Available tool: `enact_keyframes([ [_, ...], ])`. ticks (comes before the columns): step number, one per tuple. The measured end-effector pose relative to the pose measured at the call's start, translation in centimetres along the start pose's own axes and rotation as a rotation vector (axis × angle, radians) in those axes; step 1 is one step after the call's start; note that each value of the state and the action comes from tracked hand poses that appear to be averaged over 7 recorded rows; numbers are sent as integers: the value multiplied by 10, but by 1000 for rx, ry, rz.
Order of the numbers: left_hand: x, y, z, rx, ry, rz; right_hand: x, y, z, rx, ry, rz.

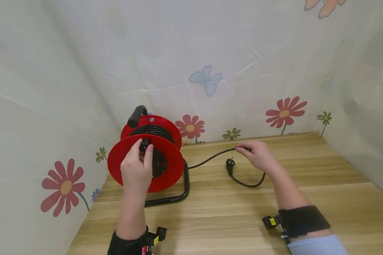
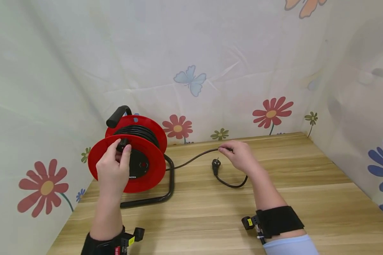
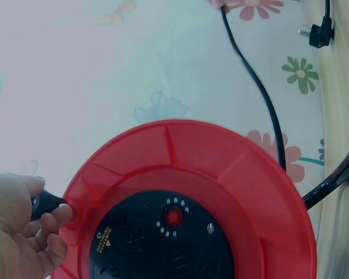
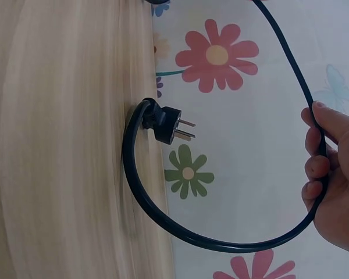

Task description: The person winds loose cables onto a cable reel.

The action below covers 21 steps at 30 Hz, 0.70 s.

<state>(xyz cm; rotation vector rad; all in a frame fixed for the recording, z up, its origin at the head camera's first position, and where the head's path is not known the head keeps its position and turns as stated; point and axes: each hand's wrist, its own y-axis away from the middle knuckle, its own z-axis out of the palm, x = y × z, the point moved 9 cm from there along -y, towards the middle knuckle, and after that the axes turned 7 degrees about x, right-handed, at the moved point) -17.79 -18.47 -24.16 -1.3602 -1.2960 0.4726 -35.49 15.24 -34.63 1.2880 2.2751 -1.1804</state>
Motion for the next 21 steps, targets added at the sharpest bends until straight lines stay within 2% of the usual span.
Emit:
enact_keyframes([
  [11,11,11,22,-75,4,36,-17,-4,23,-34,6,-44],
  [21,24,24,43,-202,-1,71,-36,-8,51,-76,5,-109],
])
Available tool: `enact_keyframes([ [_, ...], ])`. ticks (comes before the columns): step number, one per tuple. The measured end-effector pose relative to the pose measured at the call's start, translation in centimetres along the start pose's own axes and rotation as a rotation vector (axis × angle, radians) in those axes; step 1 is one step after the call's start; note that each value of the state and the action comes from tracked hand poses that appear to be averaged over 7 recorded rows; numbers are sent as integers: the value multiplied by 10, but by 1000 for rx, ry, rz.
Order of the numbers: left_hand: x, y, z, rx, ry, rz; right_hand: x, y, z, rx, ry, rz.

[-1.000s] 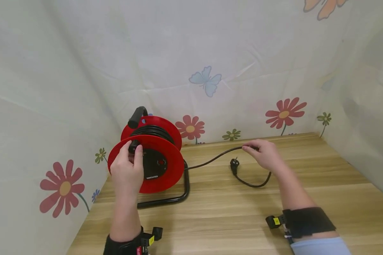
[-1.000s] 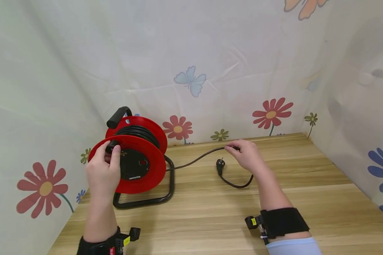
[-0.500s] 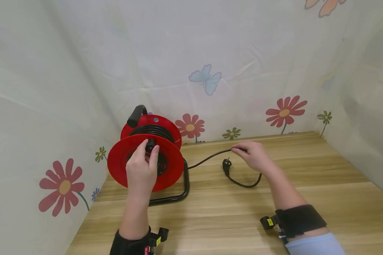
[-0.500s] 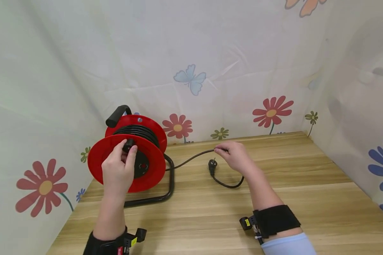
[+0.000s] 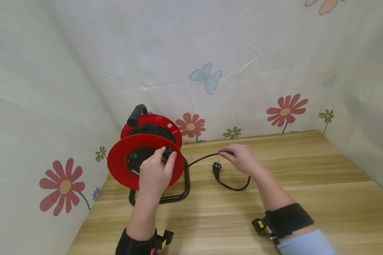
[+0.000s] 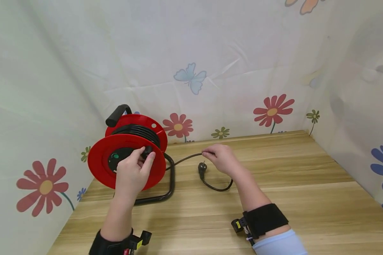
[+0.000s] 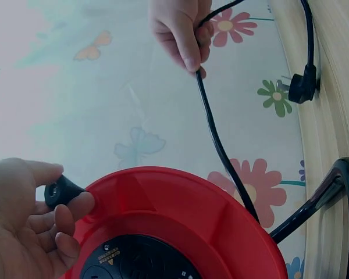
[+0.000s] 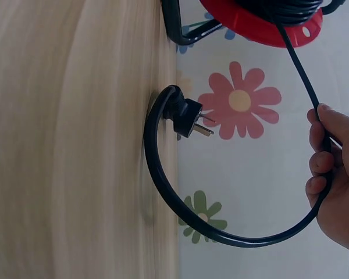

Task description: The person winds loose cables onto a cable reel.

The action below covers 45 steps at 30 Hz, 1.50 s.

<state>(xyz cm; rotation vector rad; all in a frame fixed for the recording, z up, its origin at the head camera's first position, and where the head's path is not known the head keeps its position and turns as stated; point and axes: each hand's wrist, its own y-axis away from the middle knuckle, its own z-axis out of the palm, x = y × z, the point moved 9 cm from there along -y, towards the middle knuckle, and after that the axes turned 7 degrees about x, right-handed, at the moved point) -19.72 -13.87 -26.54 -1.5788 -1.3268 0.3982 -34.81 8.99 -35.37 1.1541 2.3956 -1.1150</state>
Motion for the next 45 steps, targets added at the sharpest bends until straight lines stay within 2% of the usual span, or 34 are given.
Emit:
enact_keyframes([
  [6,4,6,8,-49,-20,0,-14,-1,13,-29,-42,-21],
  [13,3,18,28,-165,-84,-50,-29,0,28,-58,-76,-33],
  [16,0,23,38,-249,-125,-80,-36,-1,35,-57,-82,-49],
  [20,-11,30,51,-393,-165,-158,-44,-4,46,-81,-92,-56],
  [25,-22,36,62,-507,-230,-208,-53,-7,57,-114,-114,-67],
  [32,-33,37,69,-580,-313,-241,-61,-9,63,-132,-119,-83],
  [38,-42,38,71,-619,-303,-268,-67,-9,65,-128,-103,-110],
  [42,-52,43,75,-674,-300,-308,-73,-7,70,-159,-94,-155],
  [45,-55,45,77,-710,-295,-319,-75,-6,73,-176,-92,-153],
])
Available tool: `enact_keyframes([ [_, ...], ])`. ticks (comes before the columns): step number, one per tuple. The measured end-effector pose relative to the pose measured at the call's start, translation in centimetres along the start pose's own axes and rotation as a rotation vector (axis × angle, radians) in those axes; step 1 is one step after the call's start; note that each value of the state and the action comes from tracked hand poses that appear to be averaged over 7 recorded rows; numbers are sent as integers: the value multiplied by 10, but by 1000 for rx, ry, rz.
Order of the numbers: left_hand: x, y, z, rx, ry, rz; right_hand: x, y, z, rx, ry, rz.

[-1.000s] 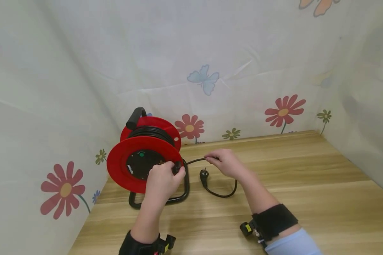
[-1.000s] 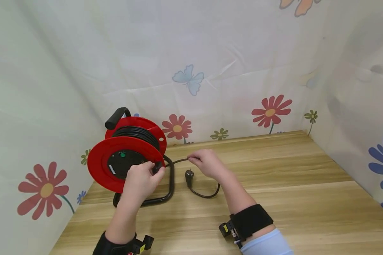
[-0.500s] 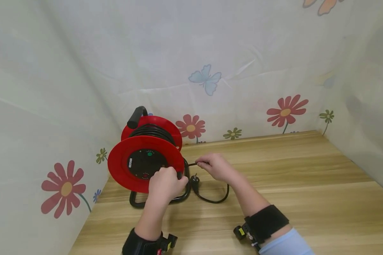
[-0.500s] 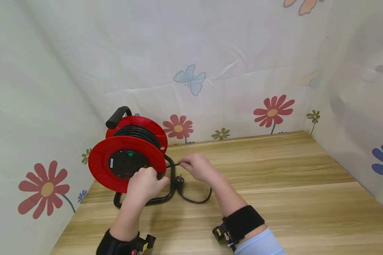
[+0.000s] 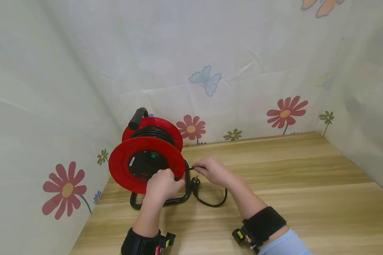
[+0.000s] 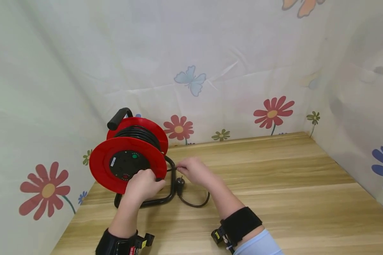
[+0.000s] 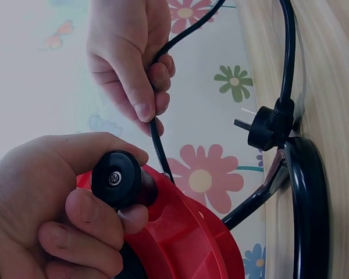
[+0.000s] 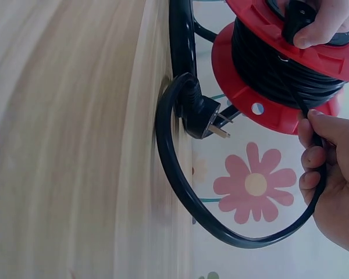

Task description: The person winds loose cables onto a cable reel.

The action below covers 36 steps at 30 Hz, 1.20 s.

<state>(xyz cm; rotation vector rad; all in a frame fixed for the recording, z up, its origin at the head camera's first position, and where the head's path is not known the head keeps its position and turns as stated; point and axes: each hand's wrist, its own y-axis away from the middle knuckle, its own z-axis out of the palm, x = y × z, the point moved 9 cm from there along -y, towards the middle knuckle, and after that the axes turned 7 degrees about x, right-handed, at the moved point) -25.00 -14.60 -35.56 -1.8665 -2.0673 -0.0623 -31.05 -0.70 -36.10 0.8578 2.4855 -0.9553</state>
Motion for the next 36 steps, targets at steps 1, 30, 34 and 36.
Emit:
enact_keyframes([
  [1,0,0,0,-5,3,3,0,0,0,-1,-5,5],
  [30,-7,0,-1,-13,24,-18,40,13,-62,196,87,218],
  [34,-8,0,3,-39,33,-28,50,21,-75,234,138,265],
  [36,-8,0,4,-46,40,-29,56,24,-81,250,161,287],
])
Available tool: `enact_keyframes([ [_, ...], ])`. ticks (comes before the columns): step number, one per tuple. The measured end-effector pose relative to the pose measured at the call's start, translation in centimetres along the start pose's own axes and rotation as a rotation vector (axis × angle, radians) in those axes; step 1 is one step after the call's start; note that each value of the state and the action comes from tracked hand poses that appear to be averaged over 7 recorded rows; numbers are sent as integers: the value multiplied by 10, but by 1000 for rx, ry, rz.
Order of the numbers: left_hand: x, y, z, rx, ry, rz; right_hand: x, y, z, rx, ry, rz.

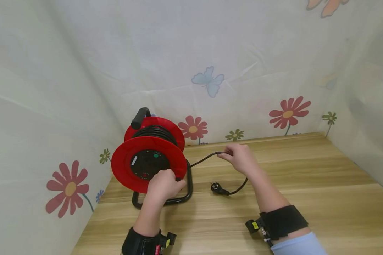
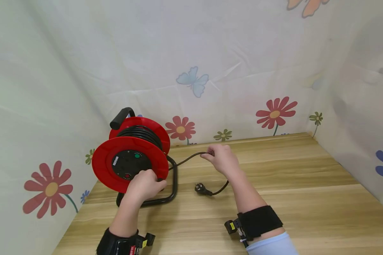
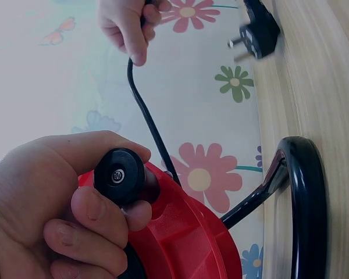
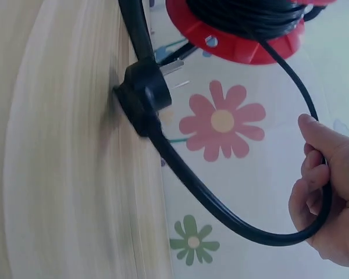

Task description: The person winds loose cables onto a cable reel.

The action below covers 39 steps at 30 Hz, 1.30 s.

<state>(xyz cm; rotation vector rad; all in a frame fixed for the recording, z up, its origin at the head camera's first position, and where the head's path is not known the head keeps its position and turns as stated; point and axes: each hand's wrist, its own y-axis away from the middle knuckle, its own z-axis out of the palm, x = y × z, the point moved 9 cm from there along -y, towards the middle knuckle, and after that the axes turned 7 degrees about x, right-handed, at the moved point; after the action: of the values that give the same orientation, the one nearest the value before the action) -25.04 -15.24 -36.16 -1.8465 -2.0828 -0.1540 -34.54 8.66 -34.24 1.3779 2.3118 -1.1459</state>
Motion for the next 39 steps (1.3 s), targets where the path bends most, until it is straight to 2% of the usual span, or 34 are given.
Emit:
enact_keyframes([
  [2,0,0,1,-2,5,0,5,0,-4,4,3,0],
  [7,1,-1,0,7,3,10,13,0,-10,-41,-28,-69],
  [13,-1,0,1,-1,0,5,40,3,-23,-44,90,-20],
  [16,-1,2,2,10,-10,2,46,6,-29,-38,50,-75],
  [19,-2,4,3,20,-16,4,52,8,-40,14,-3,-127],
  [23,-3,7,4,29,-18,3,71,10,-59,98,7,-47],
  [27,-6,10,6,37,-13,-2,86,14,-69,111,39,34],
  [35,-7,17,17,37,-6,-20,95,23,-82,121,77,-43],
  [39,-4,20,21,42,-7,-26,107,30,-92,132,133,3],
])
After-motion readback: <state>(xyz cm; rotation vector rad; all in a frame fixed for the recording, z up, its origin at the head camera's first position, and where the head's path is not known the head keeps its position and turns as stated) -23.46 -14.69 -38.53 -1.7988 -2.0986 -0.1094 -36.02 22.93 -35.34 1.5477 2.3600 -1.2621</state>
